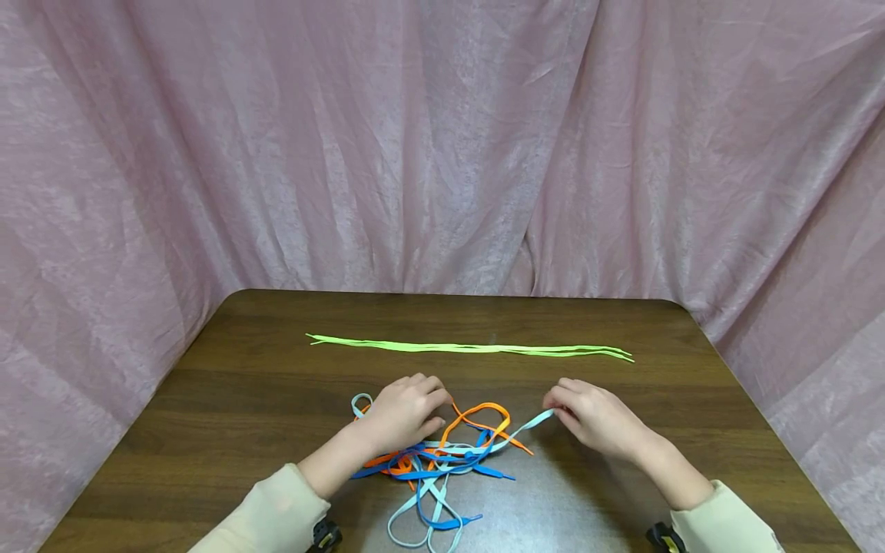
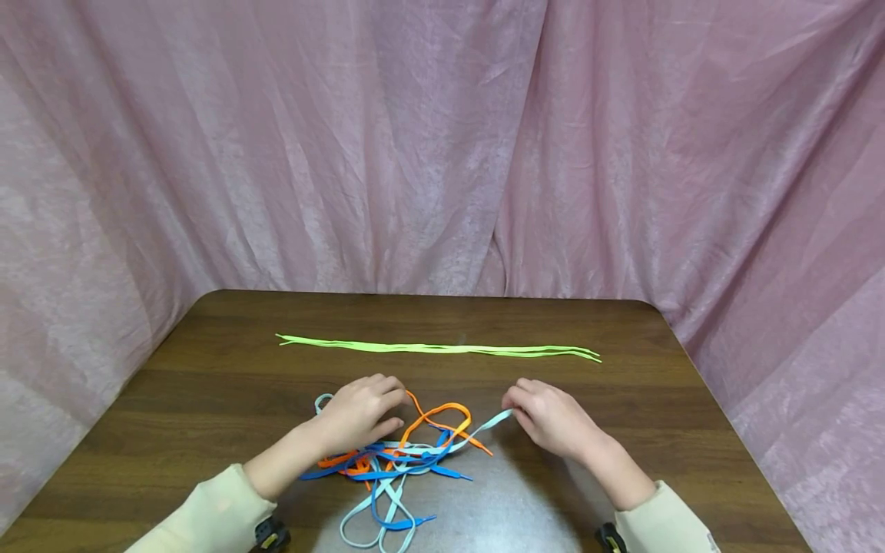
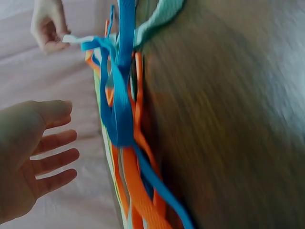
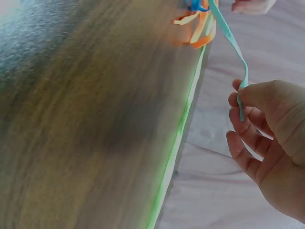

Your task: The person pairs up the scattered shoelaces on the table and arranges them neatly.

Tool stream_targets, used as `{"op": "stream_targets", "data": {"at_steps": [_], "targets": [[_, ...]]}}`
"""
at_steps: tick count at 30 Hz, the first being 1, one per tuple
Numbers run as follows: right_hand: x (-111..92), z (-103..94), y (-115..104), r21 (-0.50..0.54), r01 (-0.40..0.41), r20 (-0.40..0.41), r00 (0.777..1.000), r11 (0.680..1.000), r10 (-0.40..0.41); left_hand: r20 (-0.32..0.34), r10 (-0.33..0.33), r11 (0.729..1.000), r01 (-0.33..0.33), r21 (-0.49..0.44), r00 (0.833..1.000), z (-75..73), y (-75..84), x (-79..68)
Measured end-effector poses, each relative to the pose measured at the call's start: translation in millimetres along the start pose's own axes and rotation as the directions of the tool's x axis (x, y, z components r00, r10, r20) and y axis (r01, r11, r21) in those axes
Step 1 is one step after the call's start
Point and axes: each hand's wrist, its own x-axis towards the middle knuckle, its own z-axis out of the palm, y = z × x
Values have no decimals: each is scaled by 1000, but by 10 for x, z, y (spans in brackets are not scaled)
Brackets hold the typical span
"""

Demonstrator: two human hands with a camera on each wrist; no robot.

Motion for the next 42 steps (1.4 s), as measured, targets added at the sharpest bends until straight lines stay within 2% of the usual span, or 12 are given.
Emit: {"op": "stream_targets", "data": {"at_steps": [6, 14, 22, 28, 33, 42], "targets": [[46, -57, -9, -6, 17, -17, 1000, 1000, -17, 13, 53, 999, -53, 11, 999, 49, 147, 107], [100, -111, -26, 20, 50, -63, 997, 999, -48, -53, 112, 994, -113, -11, 992, 108, 319, 244], [171, -143, -56, 34, 45, -56, 998, 998, -43, -53, 176, 984, -176, 1, 983, 181, 465, 330], [219, -183, -95, 49, 39, -65, 997, 998, -36, -28, 183, 982, -182, 50, 983, 244, 508, 345], [238, -209, -116, 59, 28, -63, 998, 998, -24, -10, 178, 983, -178, 48, 984, 289, 516, 349], [222, -209, -104, 56, 23, -77, 997, 998, -19, -38, 187, 982, -186, 34, 982, 283, 538, 348]]}}
